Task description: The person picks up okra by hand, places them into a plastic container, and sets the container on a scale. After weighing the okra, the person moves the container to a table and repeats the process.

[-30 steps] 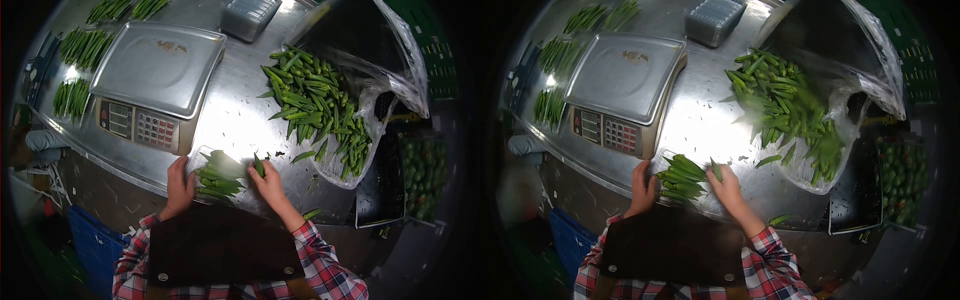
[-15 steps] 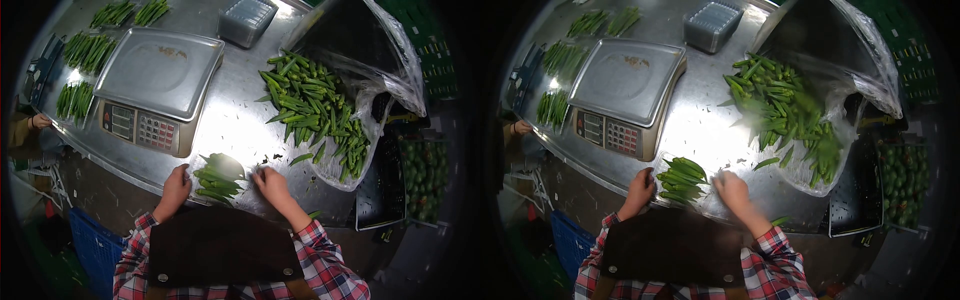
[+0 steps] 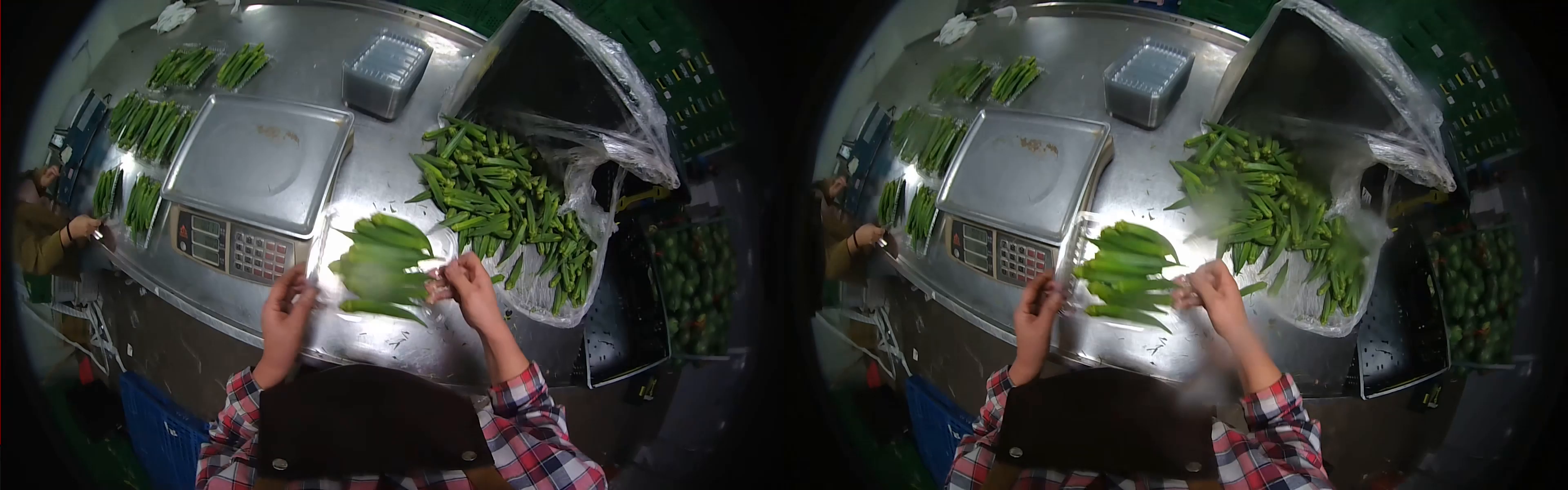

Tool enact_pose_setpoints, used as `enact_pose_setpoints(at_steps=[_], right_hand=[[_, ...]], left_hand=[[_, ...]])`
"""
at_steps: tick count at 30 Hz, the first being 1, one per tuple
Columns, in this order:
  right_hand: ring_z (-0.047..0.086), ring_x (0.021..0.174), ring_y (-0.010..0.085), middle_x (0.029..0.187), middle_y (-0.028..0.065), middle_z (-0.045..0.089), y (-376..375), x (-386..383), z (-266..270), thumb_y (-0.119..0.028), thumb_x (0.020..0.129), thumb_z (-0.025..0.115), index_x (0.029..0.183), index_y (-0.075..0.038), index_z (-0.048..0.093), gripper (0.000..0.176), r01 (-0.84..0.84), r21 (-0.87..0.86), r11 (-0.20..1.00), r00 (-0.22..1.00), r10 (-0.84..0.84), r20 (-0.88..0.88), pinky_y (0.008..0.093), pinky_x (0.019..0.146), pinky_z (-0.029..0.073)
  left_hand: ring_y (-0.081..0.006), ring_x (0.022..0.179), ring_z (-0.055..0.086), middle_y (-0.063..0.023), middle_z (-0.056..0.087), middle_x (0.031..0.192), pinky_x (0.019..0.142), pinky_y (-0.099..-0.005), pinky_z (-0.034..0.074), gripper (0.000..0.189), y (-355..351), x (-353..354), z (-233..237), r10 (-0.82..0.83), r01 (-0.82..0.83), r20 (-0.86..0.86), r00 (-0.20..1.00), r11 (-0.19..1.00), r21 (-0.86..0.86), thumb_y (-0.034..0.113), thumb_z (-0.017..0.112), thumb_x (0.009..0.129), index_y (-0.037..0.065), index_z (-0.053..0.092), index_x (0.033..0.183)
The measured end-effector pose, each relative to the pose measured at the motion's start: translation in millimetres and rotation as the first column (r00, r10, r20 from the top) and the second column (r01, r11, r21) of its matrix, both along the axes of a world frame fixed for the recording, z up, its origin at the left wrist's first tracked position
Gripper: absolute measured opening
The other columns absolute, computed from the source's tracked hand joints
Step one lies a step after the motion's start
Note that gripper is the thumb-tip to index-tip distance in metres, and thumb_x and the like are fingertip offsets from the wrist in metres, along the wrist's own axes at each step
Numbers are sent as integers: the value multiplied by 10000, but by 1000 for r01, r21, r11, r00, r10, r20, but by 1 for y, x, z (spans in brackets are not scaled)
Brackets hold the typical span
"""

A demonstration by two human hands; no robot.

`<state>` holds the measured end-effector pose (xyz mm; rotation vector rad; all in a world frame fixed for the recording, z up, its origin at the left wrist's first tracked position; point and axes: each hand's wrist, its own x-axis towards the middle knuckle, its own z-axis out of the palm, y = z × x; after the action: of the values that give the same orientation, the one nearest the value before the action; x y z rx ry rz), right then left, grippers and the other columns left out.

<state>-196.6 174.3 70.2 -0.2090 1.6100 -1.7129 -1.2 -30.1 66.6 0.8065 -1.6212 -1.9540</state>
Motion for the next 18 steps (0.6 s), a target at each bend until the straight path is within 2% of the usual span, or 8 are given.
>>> enact_pose_setpoints(at_steps=[7, 9, 10, 11, 12, 13, 15, 18], right_hand=[[563, 629, 114, 738, 75, 569, -132, -20, -14, -185, 863, 529, 950, -9, 462, 208, -124, 75, 989, 918, 143, -369, 252, 542, 471], [532, 560, 126, 713, 88, 554, -157, -18, -9, -222, 864, 534, 921, -7, 501, 225, -134, 15, 991, 959, 133, -251, 255, 501, 442], [562, 622, 201, 776, 139, 567, -155, -27, 8, -224, 856, 540, 854, 5, 531, 229, -205, 227, 952, 869, 284, -405, 300, 559, 447], [568, 748, 275, 834, 175, 562, -159, -44, -21, -216, 846, 545, 827, 18, 543, 235, -35, 216, 976, 663, 184, -726, 348, 665, 444], [535, 817, 320, 841, 184, 546, -156, -60, -23, -190, 819, 555, 828, 16, 538, 207, 99, 277, 956, 602, 165, -781, 379, 721, 414], [528, 772, 330, 821, 188, 535, -149, -87, -39, -117, 792, 532, 796, 11, 531, 128, 205, 289, 935, 426, 181, -886, 400, 690, 413], [540, 760, 337, 808, 160, 534, -128, -129, -52, -114, 782, 529, 792, -9, 543, 107, 382, 413, 827, 213, 356, -910, 408, 669, 448], [553, 805, 308, 814, 143, 547, -116, -163, -65, -84, 747, 519, 747, -29, 576, 79, 487, 633, 602, 110, 677, -728, 404, 678, 477]], left_hand=[[-181, 1061, 483, -129, 394, 1244, 845, -272, 452, 429, -52, 0, -3, 301, -304, -104, 948, 952, -19, 58, 482, 882, -5, 334, 1279], [-196, 1078, 480, -140, 368, 1269, 848, -277, 453, 444, -60, 6, -9, 357, -360, -80, 931, 933, -24, 61, 474, 886, -6, 312, 1293], [-201, 1088, 476, -145, 359, 1278, 850, -282, 454, 446, -63, 9, -12, 366, -368, -74, 928, 929, -21, 64, 471, 888, -7, 306, 1297], [-206, 1098, 473, -149, 349, 1286, 851, -286, 454, 449, -66, 12, -14, 373, -375, -67, 925, 927, -18, 67, 468, 890, -8, 299, 1300], [-216, 1116, 465, -150, 353, 1289, 859, -296, 450, 447, -66, 14, -15, 391, -394, -83, 917, 919, -22, 66, 468, 888, -9, 304, 1297], [-216, 1114, 466, -149, 355, 1288, 862, -298, 447, 447, -66, 16, -13, 397, -399, -90, 914, 917, -14, 64, 469, 887, -9, 305, 1297], [-218, 1109, 467, -147, 361, 1284, 868, -303, 442, 449, -65, 18, -9, 412, -414, -101, 905, 910, 4, 60, 471, 884, -8, 307, 1297], [-215, 1113, 460, -143, 365, 1285, 871, -305, 437, 452, -68, 16, -13, 381, -384, -113, 918, 923, -2, 57, 474, 881, -5, 310, 1298]])
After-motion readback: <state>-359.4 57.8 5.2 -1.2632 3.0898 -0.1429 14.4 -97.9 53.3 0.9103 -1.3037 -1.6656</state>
